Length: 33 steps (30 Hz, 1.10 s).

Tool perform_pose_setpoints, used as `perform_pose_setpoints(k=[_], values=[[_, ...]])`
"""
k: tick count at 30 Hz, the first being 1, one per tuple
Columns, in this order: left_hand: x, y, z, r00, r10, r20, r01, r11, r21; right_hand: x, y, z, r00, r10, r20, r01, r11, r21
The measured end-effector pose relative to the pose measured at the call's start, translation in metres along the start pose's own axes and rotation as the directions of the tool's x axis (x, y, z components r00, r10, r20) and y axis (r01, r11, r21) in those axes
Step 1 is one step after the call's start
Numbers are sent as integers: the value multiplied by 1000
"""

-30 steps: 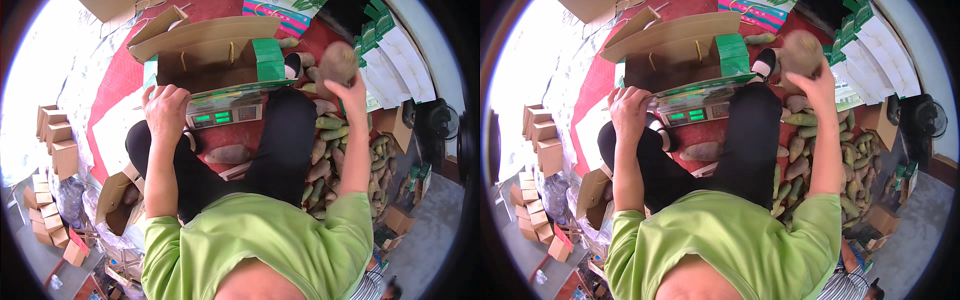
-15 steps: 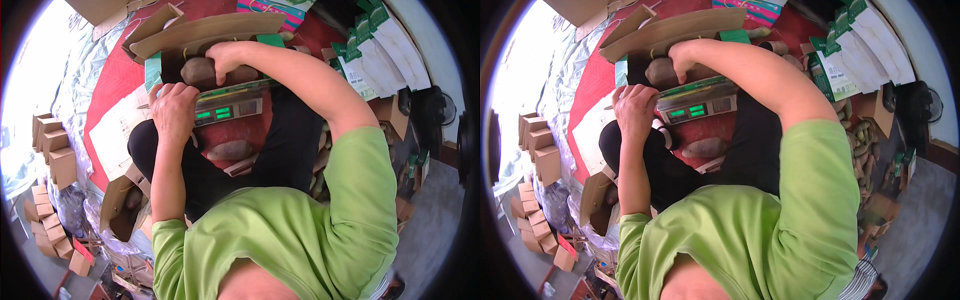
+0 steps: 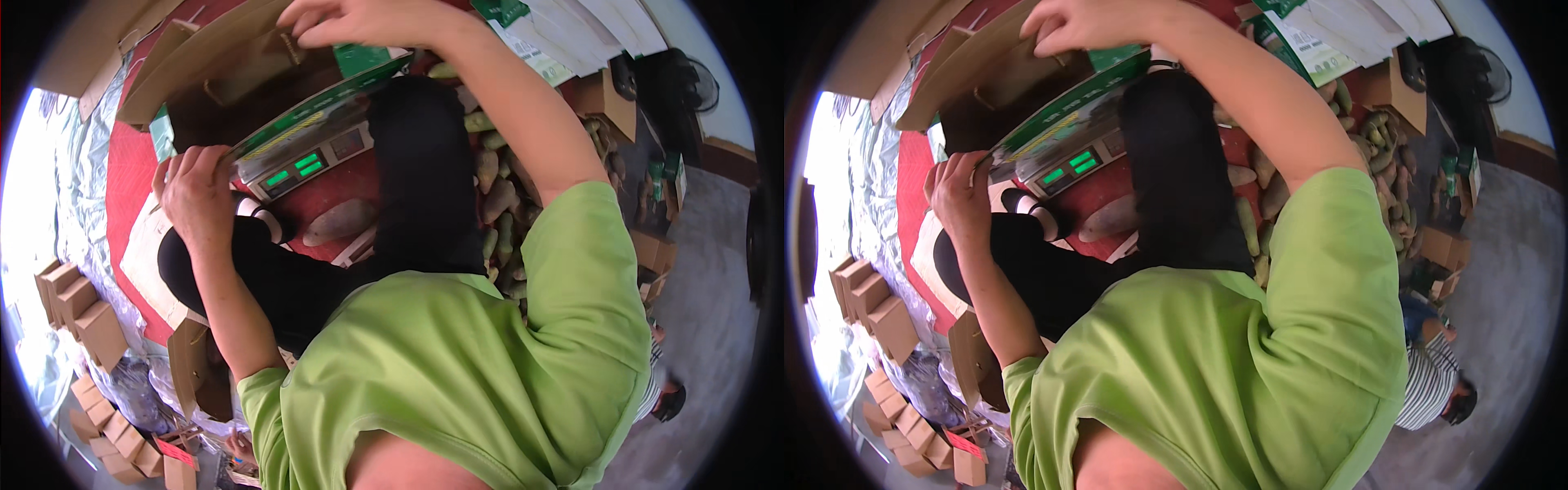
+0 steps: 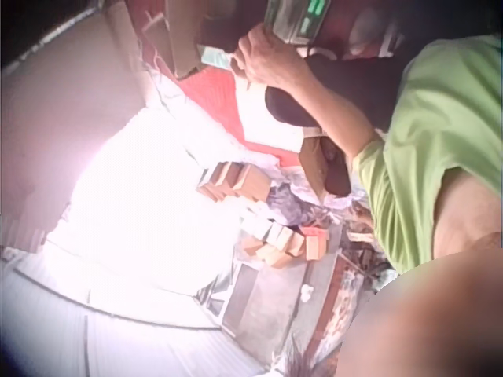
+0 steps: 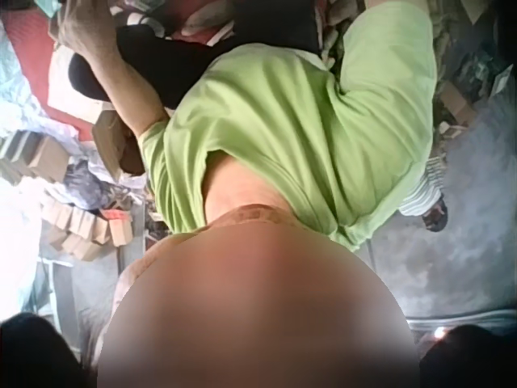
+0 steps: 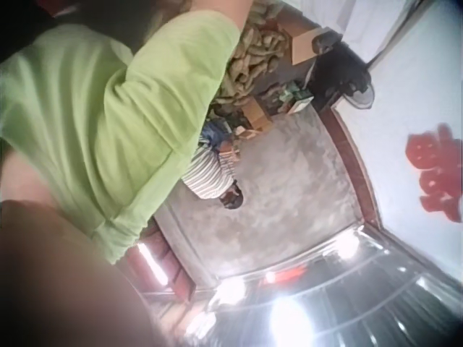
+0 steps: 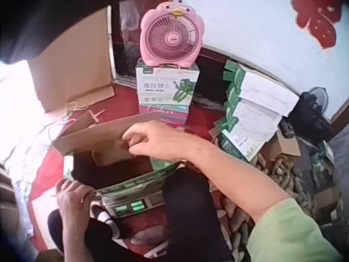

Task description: The recorder is weighing and packing sweet potatoes into boxes.

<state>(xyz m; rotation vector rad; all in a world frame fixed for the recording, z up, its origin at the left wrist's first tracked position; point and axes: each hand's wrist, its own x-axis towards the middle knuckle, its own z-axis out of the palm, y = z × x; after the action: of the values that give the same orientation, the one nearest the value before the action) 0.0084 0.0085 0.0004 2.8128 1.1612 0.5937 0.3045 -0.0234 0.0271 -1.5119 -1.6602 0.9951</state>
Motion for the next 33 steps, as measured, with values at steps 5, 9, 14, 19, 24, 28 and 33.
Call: perform_pose_setpoints(k=[5,9,14,19,24,28,33], values=[[3,2,3,999,40,-4,-40,999,16,-126,79,-58,893,284,-348,-300,954,10],[1,-2,7,999,50,-14,-49,998,25,-239,173,-36,647,625,-437,-628,762,158],[5,2,13,998,39,-40,-37,999,40,-396,299,36,419,717,-556,-882,467,-63],[2,-4,14,998,42,-55,-39,997,71,-466,318,102,6,843,-537,-969,139,206],[3,-4,15,998,31,-61,-29,998,47,-477,328,130,-84,870,-485,-970,40,239],[8,3,16,999,8,-48,-8,1000,9,-484,343,134,-39,909,-415,-968,69,242],[7,5,8,998,10,-64,-7,998,56,-435,323,127,-152,902,-405,-981,-86,176]])
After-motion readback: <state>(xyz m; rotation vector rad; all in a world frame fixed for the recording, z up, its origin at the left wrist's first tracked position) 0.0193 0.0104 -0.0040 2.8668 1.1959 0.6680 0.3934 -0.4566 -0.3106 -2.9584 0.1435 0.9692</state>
